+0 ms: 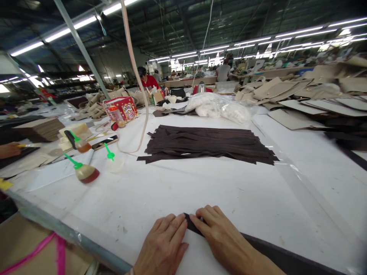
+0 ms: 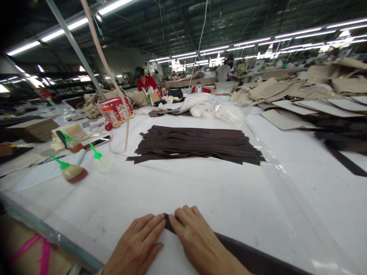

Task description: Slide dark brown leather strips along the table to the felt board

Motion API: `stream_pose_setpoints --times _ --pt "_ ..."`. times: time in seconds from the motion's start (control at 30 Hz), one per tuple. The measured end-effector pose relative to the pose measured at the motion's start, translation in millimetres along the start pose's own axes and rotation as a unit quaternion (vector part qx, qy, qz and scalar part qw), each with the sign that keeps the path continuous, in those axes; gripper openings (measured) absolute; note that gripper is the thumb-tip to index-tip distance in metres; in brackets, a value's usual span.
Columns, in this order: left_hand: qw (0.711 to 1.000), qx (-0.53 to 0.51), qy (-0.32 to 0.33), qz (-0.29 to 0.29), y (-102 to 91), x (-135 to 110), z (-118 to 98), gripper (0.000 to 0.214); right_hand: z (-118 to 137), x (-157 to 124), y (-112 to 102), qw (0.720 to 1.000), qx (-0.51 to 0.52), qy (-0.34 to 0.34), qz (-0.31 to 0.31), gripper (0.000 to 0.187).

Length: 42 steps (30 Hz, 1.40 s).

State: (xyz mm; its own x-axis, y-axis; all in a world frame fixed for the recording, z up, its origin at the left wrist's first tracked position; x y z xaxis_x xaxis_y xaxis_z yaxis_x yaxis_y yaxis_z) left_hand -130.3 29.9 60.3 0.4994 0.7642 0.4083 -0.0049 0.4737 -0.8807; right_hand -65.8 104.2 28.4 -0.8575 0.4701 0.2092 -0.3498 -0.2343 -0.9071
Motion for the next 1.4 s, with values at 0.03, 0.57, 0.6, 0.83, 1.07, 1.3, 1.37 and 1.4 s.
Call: stream_pose_setpoints --times 0.03,0.57,0.6,0.83,1.07,1.3,1.37,1.4 --pt "1.0 -0.001 -0.002 0.001 0.1 -0.4 0.4 0.033 0.6 -0.1 0.9 1.0 -0.01 -0.005 0.001 0.04" --pt "0.999 -0.011 -0.033 0.01 0.9 -8.6 7.9 0.031 6.2 7.0 -6.8 0.997 -0.064 -0.017 0.039 0.054" --pt "0.999 -0.013 -0.033 0.01 -0.1 -9.3 8.2 0.031 6.8 7.3 -7.6 0.997 -0.065 -0.017 0.041 0.055" --pt "0.998 -0.041 -0.037 0.027 -1.8 -12.6 7.7 0.029 11.7 8.8 -11.2 0.995 -0.086 -0.025 0.041 0.058" --pt "0.99 -0.118 -0.036 0.074 6.7 1.7 10.4 0.022 5.3 7.5 -11.0 0.997 -0.069 0.01 0.042 0.056" --pt "0.979 -0.183 -0.026 0.085 8.4 14.8 15.1 0.017 -9.5 0.1 -14.6 0.995 -0.069 0.031 0.064 0.029" --pt "0.976 -0.196 -0.025 0.089 9.2 15.7 15.1 0.018 -8.6 -2.2 -19.2 0.995 -0.071 0.005 0.071 0.025" --pt "0.975 -0.201 -0.028 0.091 9.9 15.9 15.4 0.019 -8.2 -3.5 -21.9 0.995 -0.072 -0.009 0.07 0.023"
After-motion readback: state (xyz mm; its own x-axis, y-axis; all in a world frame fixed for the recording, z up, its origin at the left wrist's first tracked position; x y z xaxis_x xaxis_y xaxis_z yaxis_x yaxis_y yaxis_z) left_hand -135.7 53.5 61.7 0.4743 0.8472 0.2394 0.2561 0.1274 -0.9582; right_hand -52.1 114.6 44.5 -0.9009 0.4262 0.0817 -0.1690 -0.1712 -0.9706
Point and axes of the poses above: each hand's wrist, its own x-axis towards the middle knuckle, its own y-axis out of the palm, z = x × y, the point moved 9 cm from there along x, towards the middle knuckle, and after that the axes turned 12 degrees about y, right-handed, at the moved point
